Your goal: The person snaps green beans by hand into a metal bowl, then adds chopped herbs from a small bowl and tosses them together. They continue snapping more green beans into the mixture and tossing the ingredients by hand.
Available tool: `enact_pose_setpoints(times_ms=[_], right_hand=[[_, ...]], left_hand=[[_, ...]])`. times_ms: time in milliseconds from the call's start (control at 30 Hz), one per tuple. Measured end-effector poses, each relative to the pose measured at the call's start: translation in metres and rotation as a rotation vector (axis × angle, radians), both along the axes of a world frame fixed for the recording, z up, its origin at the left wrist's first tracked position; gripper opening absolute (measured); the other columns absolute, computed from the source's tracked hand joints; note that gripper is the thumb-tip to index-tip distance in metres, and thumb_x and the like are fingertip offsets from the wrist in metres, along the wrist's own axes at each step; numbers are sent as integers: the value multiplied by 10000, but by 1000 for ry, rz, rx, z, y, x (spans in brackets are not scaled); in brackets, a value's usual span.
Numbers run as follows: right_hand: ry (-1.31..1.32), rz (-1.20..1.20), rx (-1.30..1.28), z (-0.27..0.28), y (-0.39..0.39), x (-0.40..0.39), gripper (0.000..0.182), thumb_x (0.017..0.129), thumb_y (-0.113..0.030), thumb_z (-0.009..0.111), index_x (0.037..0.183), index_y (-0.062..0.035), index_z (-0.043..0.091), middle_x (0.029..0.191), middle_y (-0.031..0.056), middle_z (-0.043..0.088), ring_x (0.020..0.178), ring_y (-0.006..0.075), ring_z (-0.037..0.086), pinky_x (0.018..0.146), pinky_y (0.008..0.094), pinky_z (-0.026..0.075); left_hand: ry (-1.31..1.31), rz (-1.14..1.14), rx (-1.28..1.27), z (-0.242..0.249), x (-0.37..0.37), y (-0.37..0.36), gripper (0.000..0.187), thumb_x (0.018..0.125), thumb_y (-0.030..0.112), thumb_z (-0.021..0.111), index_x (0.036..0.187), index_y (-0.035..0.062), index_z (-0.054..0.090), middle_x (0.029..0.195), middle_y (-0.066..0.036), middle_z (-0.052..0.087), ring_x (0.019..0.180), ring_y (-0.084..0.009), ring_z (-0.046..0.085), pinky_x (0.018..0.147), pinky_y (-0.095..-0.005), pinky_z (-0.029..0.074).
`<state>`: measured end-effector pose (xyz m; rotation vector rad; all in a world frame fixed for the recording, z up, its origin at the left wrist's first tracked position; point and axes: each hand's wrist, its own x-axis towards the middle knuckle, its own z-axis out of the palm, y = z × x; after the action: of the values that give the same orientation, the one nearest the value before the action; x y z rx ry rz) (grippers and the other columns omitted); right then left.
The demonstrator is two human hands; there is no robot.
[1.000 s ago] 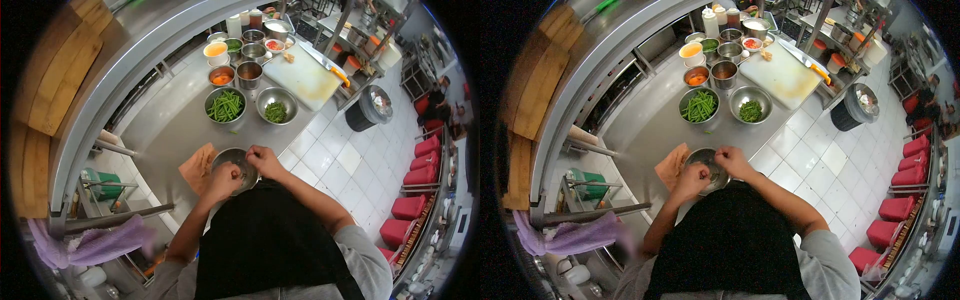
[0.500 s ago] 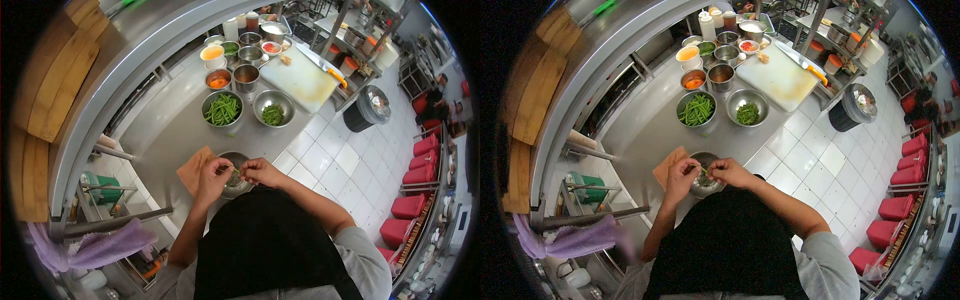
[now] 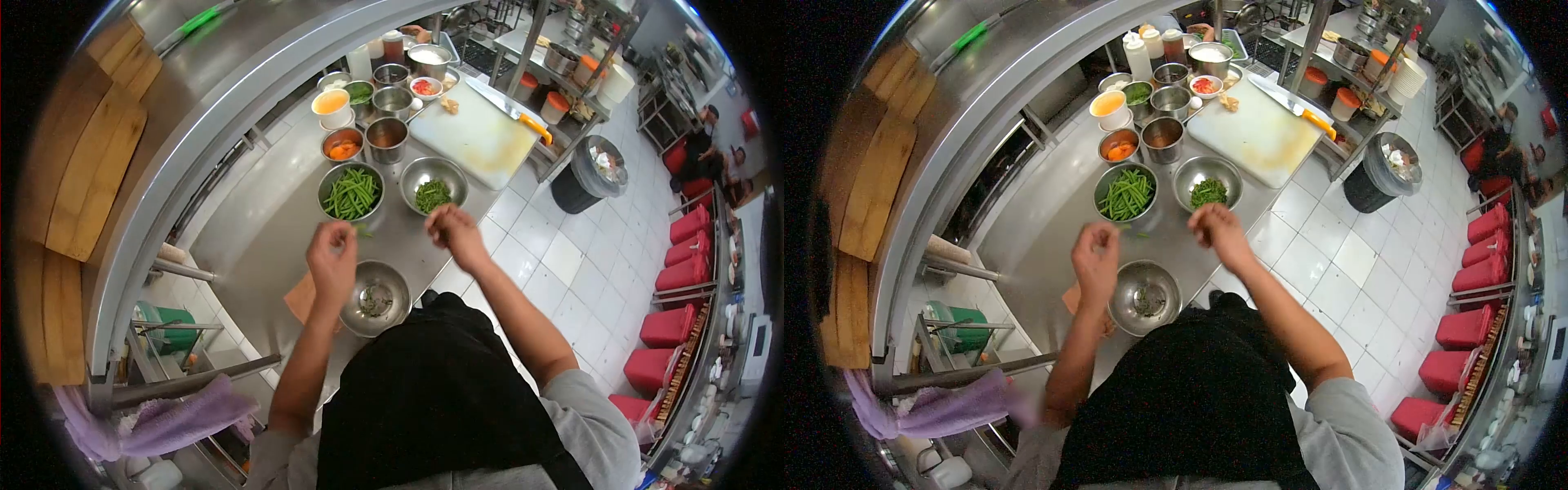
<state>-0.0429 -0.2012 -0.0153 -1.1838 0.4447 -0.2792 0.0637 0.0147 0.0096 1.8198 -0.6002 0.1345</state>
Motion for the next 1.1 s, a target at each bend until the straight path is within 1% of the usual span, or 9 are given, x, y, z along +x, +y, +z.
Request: enact_pose_setpoints(times_ms=[100,167,300,367,467,600,867,1000,1100], right_hand=[[-72,-102,-207,39,-32,11,252,967,-208,406,887,-60,593,706,19,563,591,101,484,546,247,396],[-190,-174,-282,57,-45,23,294,1005,-231,367,906,-54,579,746,31,580,613,100,492,554,246,399],[-209,-226,-393,42,-66,52,152,966,-138,496,987,-14,581,903,86,636,745,175,588,664,316,490],[-101,-436,-1572,2,-75,65,175,878,-76,586,1043,-17,594,967,144,652,860,337,626,795,427,512],[-123,-336,-1408,-12,-49,55,237,814,-80,635,1047,-38,618,1036,192,642,973,434,594,883,491,478],[27,344,-1199,-56,11,56,180,820,-128,656,977,-41,642,1031,193,629,905,394,629,812,475,504],[111,309,-1213,-121,58,100,204,825,-198,677,943,-34,653,962,191,641,859,401,644,770,491,521],[251,356,-1356,-124,59,104,236,800,-179,676,957,-7,641,914,200,636,877,396,637,784,488,514],[279,422,-1239,-121,37,85,231,791,-160,673,956,-2,636,872,192,627,906,396,633,803,488,514]], left_hand=[[-86,55,-61,11,44,-23,114,838,-15,671,942,11,632,765,-66,597,683,-163,548,673,-304,474],[103,25,-41,17,65,-32,148,850,41,684,986,-1,643,844,-107,621,739,-194,579,692,-322,491],[-149,64,186,-18,94,-25,226,859,123,691,1030,-15,640,964,-173,626,852,-283,606,763,-393,503],[-190,25,382,-44,87,-5,303,868,201,681,1067,-23,631,1058,-221,608,958,-371,591,830,-456,484],[6,1,577,-61,50,37,303,870,215,674,1053,-24,634,1024,-218,620,949,-393,592,845,-466,472],[303,-72,542,-64,-5,78,280,865,198,684,1019,-30,638,886,-203,660,836,-354,648,765,-428,503],[446,-3,347,-91,-42,100,256,854,134,686,1037,-37,634,798,-151,650,696,-212,600,663,-354,474],[523,37,348,-96,-37,108,165,846,107,660,924,-35,633,724,-95,591,640,-155,525,602,-325,439],[547,60,346,-98,-33,114,134,839,96,652,842,-31,608,667,-69,540,605,-142,484,571,-327,418]])
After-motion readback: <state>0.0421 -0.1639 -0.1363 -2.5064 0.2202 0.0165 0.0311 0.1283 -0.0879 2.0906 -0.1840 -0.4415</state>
